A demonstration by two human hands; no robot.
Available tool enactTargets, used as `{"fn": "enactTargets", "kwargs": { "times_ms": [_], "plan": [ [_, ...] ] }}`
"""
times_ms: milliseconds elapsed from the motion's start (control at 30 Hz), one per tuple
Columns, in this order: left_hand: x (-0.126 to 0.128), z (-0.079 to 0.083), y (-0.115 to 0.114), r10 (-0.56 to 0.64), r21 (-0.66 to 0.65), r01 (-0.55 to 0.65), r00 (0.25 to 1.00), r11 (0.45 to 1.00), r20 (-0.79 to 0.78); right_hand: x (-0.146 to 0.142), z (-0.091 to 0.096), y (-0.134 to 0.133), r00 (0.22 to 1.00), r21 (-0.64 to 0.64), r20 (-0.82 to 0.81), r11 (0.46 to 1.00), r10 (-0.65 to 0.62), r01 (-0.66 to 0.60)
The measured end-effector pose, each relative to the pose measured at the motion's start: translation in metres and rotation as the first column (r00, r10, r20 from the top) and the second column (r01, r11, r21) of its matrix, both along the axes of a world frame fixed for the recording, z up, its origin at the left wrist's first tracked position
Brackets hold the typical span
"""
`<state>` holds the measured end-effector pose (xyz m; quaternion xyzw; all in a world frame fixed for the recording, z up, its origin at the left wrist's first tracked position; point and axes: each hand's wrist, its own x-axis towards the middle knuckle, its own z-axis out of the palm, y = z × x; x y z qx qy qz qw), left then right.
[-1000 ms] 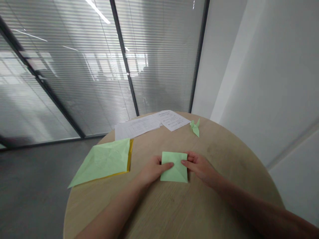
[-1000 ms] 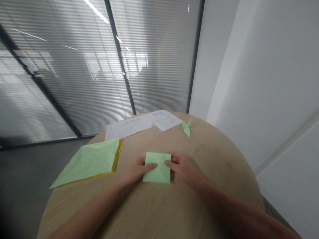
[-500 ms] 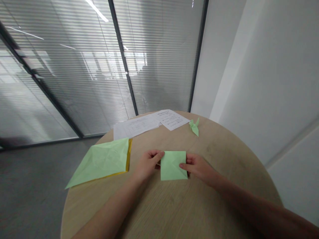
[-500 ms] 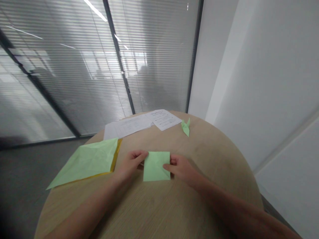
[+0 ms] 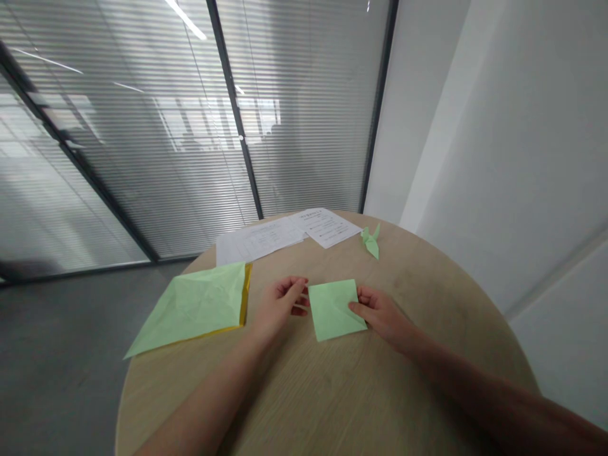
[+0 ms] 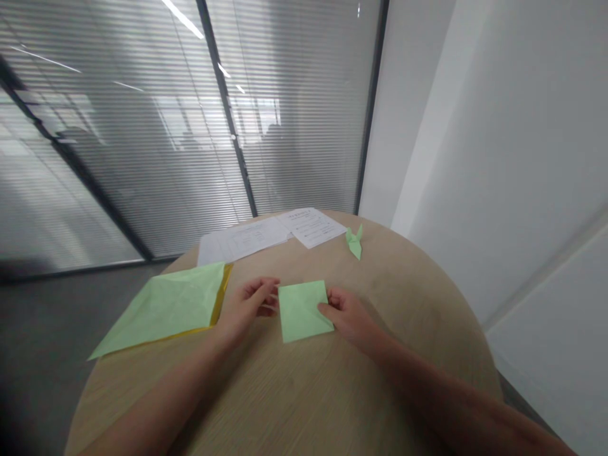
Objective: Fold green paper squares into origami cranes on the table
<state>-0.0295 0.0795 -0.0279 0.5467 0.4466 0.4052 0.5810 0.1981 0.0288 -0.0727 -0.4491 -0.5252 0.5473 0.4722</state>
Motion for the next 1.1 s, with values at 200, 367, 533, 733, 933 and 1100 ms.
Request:
{"fn": "enactTargets", "kwargs": {
  "times_ms": [200, 367, 533, 733, 933, 1100],
  "plan": [
    [0.005, -0.01, -0.006, -0.329, -0.108, 0.316, 0.935, 0.943, -0.135, -0.001, 0.004, 0.0, 1.0, 0.034, 0.008, 0.999, -0.001, 0.001],
    [0.005, -0.012, -0.003, -0.192, -0.071, 0.184, 0.97, 0.98, -0.147, -0.001, 0.001, 0.0, 0.997, -0.013, 0.076, 1.0, 0.017, -0.016],
    [0.002, -0.005, -0.002, -0.12, -0.047, 0.115, 0.985, 0.992, -0.121, 0.0, 0.002, -0.001, 0.992, -0.013, 0.121, 0.999, 0.032, -0.031],
    [-0.003, -0.001, 0.002, 0.023, 0.0, -0.023, 1.0, 1.0, -0.017, 0.0, 0.008, -0.004, 0.988, -0.05, 0.133, 0.996, 0.078, -0.072],
    [-0.003, 0.002, 0.0, 0.045, 0.04, -0.045, 0.999, 0.998, 0.009, 0.002, 0.006, -0.004, 0.984, -0.041, 0.164, 0.997, 0.066, -0.06],
    [-0.003, 0.006, -0.002, 0.096, 0.076, -0.098, 0.995, 0.992, 0.027, 0.003, 0.007, -0.005, 0.984, -0.081, 0.167, 0.996, 0.055, -0.042]
  ]
}}
